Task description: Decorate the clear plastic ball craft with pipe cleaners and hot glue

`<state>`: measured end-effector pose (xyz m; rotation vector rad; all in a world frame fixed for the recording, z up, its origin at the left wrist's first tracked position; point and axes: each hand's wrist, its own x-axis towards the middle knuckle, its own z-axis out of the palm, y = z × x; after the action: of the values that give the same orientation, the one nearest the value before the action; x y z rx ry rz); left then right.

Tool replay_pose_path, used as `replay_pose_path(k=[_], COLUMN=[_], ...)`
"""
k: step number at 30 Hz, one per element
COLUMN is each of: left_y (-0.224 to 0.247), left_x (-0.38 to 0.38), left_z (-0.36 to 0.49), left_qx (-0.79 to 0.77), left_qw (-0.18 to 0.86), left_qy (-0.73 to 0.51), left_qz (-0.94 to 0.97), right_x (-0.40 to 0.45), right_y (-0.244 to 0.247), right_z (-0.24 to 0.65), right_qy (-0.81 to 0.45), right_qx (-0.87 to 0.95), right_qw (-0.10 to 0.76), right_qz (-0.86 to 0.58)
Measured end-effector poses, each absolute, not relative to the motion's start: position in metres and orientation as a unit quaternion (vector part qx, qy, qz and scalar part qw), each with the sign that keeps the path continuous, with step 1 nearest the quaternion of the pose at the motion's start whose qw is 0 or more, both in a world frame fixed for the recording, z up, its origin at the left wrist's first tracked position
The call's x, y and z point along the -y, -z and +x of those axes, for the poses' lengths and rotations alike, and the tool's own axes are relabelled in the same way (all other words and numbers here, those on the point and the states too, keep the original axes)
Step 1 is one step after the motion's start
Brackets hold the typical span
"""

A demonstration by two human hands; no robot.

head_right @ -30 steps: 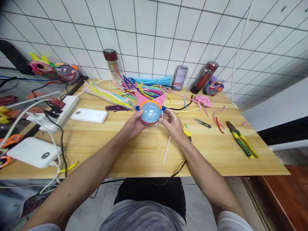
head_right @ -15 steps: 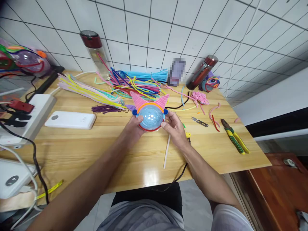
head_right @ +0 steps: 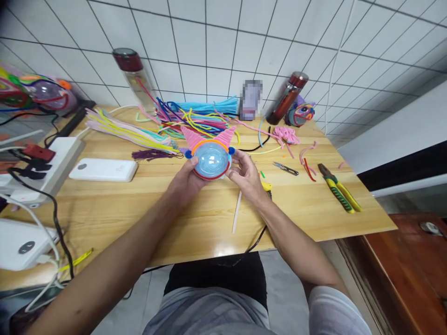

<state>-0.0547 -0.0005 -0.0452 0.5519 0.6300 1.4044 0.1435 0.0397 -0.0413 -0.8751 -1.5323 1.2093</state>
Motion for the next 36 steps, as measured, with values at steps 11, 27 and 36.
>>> replay_pose_path(k=[11, 27, 36], left_y=[0.033, 0.034, 0.034], left_x=[0.006, 0.006, 0.007], left_z=[-0.057, -0.058, -0.06], left_qx=[-0.28, -0.284, -0.284], left_qw=[0.68, 0.685, 0.683], left_qy=[-0.62, -0.61, -0.608], left_qz=[0.274, 0.281, 0.288], right_x=[-0.043, -0.042, -0.036], right_y=[0.043, 0.046, 0.044], right_z=[0.137, 0.143, 0.139], right_qy=[-0.515, -0.528, -0.503], right_qx=[0.617, 0.614, 0.644], right_qw=[0.486, 0.463, 0.456], right_qz=[-0.344, -0.359, -0.351])
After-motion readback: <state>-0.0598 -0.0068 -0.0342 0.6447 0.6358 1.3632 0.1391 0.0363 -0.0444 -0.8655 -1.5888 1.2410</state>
